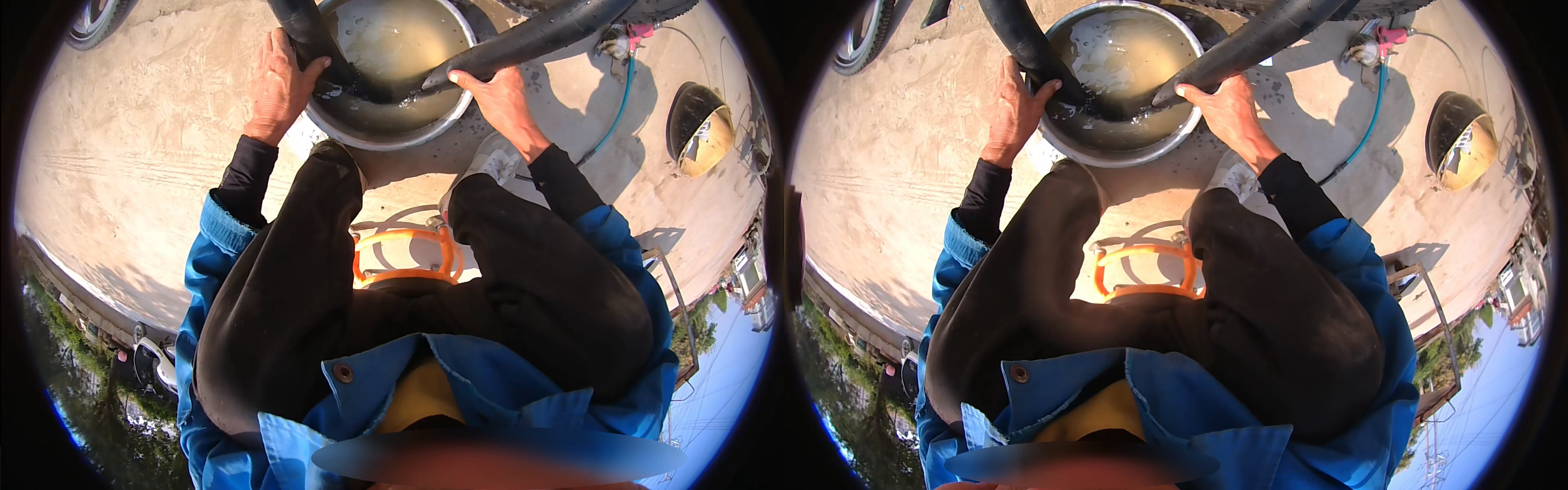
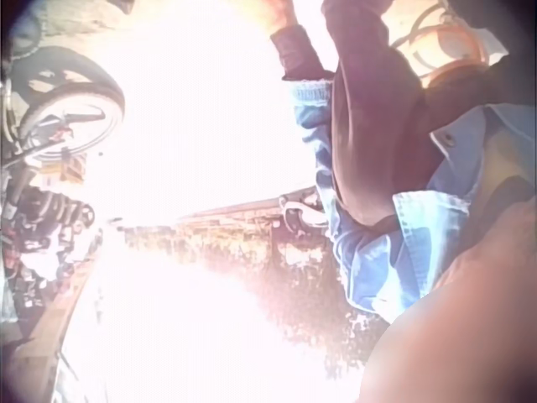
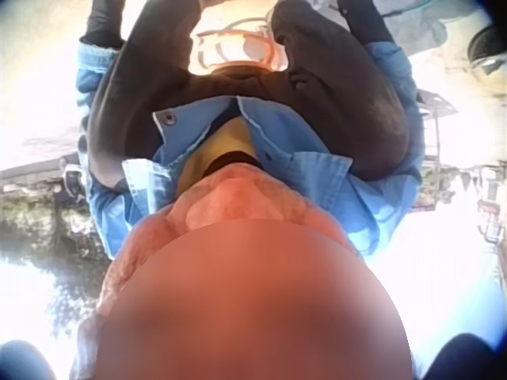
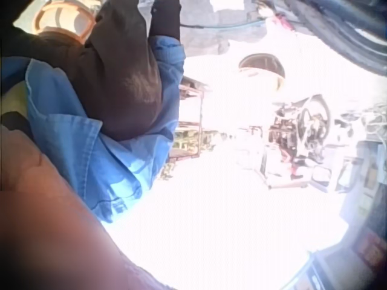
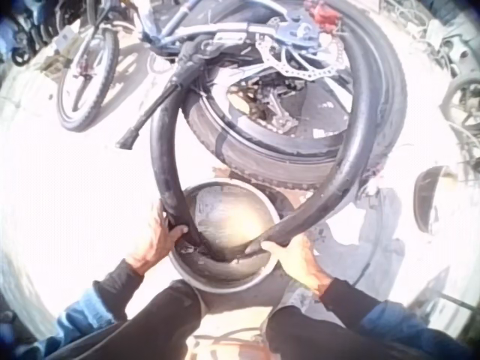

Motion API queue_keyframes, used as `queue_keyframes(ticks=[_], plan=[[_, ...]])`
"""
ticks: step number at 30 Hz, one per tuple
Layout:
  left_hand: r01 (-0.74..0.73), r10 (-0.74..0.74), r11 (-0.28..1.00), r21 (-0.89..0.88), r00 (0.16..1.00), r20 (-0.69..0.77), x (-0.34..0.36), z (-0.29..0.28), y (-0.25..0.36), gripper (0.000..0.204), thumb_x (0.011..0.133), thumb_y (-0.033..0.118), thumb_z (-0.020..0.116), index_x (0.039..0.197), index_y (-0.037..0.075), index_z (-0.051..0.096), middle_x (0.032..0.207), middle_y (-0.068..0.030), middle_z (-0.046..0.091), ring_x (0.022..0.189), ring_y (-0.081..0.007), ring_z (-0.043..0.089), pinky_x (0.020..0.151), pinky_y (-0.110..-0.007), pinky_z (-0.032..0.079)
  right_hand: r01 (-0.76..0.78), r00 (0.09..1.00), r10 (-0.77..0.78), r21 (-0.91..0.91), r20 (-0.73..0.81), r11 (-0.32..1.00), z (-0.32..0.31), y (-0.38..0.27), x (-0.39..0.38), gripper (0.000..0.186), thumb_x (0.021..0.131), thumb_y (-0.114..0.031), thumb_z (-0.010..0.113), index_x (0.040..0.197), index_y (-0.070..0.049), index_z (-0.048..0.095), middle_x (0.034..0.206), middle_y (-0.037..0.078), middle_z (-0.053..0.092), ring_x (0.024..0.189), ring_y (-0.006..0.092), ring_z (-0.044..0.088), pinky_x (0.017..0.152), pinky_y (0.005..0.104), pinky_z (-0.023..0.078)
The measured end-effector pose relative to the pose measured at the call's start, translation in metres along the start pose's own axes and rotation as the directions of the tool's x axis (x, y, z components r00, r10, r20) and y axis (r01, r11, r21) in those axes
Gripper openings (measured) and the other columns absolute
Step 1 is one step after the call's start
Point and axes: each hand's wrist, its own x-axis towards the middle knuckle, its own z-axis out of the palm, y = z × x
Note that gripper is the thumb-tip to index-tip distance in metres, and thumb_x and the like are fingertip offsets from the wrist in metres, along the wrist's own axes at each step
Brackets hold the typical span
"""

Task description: The person soaks a bicycle inner tube in a metal bowl of water to locate leaks, then installs the tube into the tire and rim, and secures the valve stem with a zip tie.

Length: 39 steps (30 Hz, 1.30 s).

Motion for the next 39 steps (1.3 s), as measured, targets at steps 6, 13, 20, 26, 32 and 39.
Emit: queue_keyframes(ticks=[6, 13, 20, 26, 32, 39], plan=[[0.077, -0.077, 0.997, 0.011, 0.997, 0.001, -0.004, 0.011, -0.001, 0.059, 0.086, 0.031, 0.085, 0.122, -0.001, 0.051, 0.116, -0.0218, 0.059, 0.108, -0.0442, 0.062, 0.090, -0.050, 0.053, 0.042, 0.999, -0.044, -0.080, -0.032, 0.996, 0.005, 0.004, 0.003, 0.026, 0.087, -0.017, 0.086, 0.106, -0.002, 0.077, 0.097, 0.006, 0.078, 0.089, 0.0170, 0.071, 0.083, 0.0350, 0.056], [0.090, -0.090, 0.996, 0.011, 0.996, -0.009, -0.004, 0.018, -0.001, 0.056, 0.088, 0.029, 0.084, 0.121, -0.001, 0.048, 0.115, -0.0259, 0.060, 0.106, -0.0474, 0.063, 0.088, -0.052, 0.054, 0.089, 0.993, -0.097, -0.121, -0.065, 0.989, 0.012, 0.010, 0.004, 0.030, 0.087, -0.020, 0.087, 0.108, -0.002, 0.074, 0.100, 0.010, 0.077, 0.094, 0.0235, 0.072, 0.087, 0.0390, 0.056], [0.105, -0.106, 0.994, -0.039, 0.994, -0.017, -0.006, 0.020, 0.002, 0.056, 0.088, 0.027, 0.084, 0.121, -0.001, 0.048, 0.112, -0.0282, 0.061, 0.102, -0.0485, 0.064, 0.087, -0.052, 0.054, 0.171, 0.978, -0.185, -0.148, -0.092, 0.974, 0.017, 0.019, 0.007, 0.032, 0.089, -0.023, 0.086, 0.110, -0.002, 0.073, 0.103, 0.011, 0.075, 0.096, 0.0259, 0.071, 0.088, 0.0407, 0.056], [0.085, -0.085, 0.996, -0.012, 0.996, -0.031, -0.006, 0.019, 0.004, 0.056, 0.088, 0.028, 0.084, 0.120, -0.001, 0.049, 0.111, -0.0276, 0.063, 0.102, -0.0475, 0.064, 0.085, -0.053, 0.054, 0.236, 0.953, -0.271, -0.233, -0.136, 0.943, 0.022, 0.025, 0.009, 0.035, 0.089, -0.025, 0.086, 0.110, -0.001, 0.071, 0.105, 0.014, 0.074, 0.098, 0.0302, 0.071, 0.090, 0.0441, 0.055], [0.092, -0.092, 0.996, 0.016, 0.996, -0.018, -0.006, 0.017, 0.007, 0.055, 0.089, 0.029, 0.083, 0.119, -0.001, 0.049, 0.109, -0.0274, 0.064, 0.100, -0.0475, 0.065, 0.085, -0.053, 0.054, 0.233, 0.953, -0.272, -0.244, -0.136, 0.941, 0.026, 0.029, 0.011, 0.035, 0.089, -0.027, 0.085, 0.110, -0.002, 0.071, 0.105, 0.014, 0.074, 0.100, 0.0329, 0.072, 0.091, 0.0447, 0.055], [0.099, -0.099, 0.995, -0.017, 0.995, -0.006, -0.006, 0.017, 0.005, 0.054, 0.090, 0.030, 0.083, 0.118, -0.001, 0.049, 0.110, -0.0288, 0.064, 0.100, -0.0487, 0.065, 0.085, -0.053, 0.055, 0.206, 0.967, -0.236, -0.245, -0.099, 0.947, 0.028, 0.035, 0.014, 0.040, 0.087, -0.027, 0.085, 0.113, -0.002, 0.069, 0.113, 0.018, 0.072, 0.108, 0.0363, 0.069, 0.095, 0.0460, 0.055]])
